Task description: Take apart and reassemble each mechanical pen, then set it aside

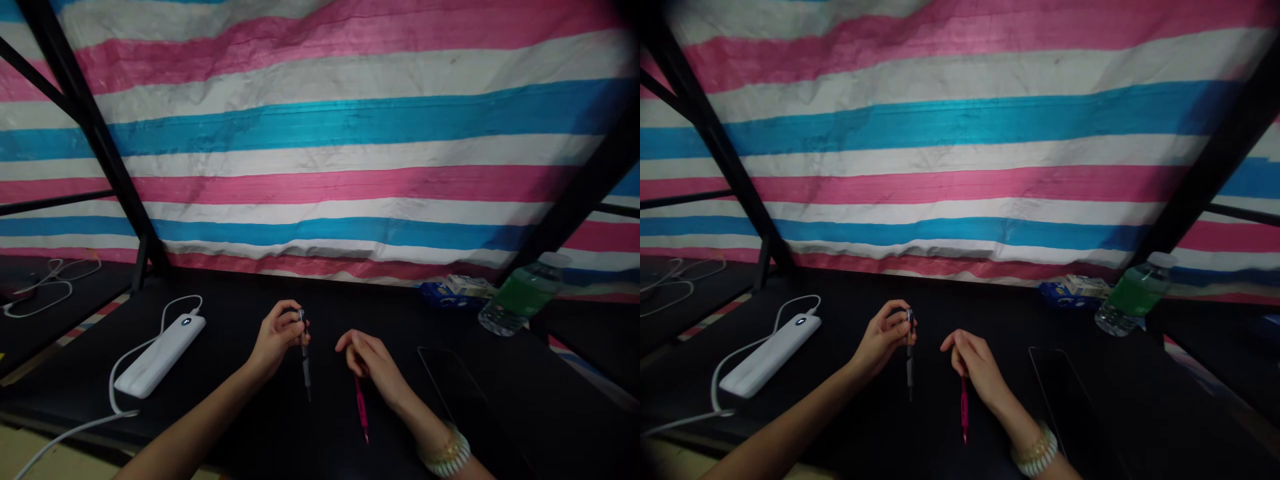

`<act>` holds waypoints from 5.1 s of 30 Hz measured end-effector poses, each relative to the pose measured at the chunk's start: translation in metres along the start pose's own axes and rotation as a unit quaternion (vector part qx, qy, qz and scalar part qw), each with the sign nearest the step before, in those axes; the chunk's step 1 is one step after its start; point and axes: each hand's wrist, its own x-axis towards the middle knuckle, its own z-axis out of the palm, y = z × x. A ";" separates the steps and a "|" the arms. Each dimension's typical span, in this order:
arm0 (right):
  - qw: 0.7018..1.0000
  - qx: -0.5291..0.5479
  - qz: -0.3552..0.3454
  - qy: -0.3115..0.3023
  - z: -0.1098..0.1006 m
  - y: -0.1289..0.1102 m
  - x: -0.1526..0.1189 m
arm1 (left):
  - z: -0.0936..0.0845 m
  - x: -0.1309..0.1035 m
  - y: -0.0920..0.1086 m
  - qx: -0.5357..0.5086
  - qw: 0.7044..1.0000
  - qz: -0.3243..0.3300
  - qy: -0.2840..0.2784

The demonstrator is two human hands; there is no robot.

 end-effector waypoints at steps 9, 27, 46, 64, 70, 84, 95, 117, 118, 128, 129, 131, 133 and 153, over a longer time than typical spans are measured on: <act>1.000 -0.002 0.001 0.001 -0.002 0.002 0.000 | 0.000 0.000 0.000 0.004 1.000 -0.004 0.012; 1.000 -0.011 0.005 0.004 -0.002 -0.001 0.000 | -0.011 0.010 0.014 0.011 0.998 0.012 0.066; 1.000 0.002 0.002 0.026 -0.006 -0.003 0.001 | -0.032 0.031 -0.010 0.485 0.865 0.123 0.037; 0.964 0.076 -0.020 0.254 -0.022 -0.004 0.005 | 0.040 -0.021 -0.037 0.662 0.530 0.408 -0.337; 0.966 0.074 -0.013 0.248 -0.023 0.000 0.006 | 0.049 -0.041 -0.034 0.656 0.500 0.453 -0.339; 0.995 -0.073 0.063 -0.029 -0.018 -0.004 0.002 | 0.019 -0.014 -0.009 0.713 0.549 0.404 -0.165; 0.924 -0.362 -0.083 -0.092 -0.017 -0.004 -0.006 | 0.016 -0.014 -0.010 0.788 0.497 0.335 -0.138; 0.758 -0.631 -0.148 -0.068 0.003 -0.005 -0.011 | 0.030 -0.023 0.005 0.792 0.586 0.045 -0.163; 0.752 -0.637 -0.159 -0.063 0.004 -0.004 -0.011 | 0.029 -0.023 0.005 0.788 0.591 0.044 -0.163; 0.795 -0.569 -0.211 -0.005 -0.002 -0.003 -0.010 | 0.026 -0.024 0.003 0.782 0.601 0.116 -0.120; 0.826 -0.534 -0.181 -0.002 -0.003 -0.004 -0.010 | 0.025 -0.023 0.002 0.781 0.599 0.130 -0.118; 0.890 -0.444 -0.103 0.003 -0.004 -0.005 -0.008 | 0.022 -0.021 0.001 0.782 0.591 0.161 -0.118; 0.936 -0.351 -0.041 0.002 -0.006 -0.005 -0.006 | 0.020 -0.019 0.000 0.784 0.581 0.181 -0.123; 0.992 -0.041 0.117 0.011 -0.008 0.007 0.006 | 0.018 -0.019 -0.002 0.780 0.582 0.197 -0.116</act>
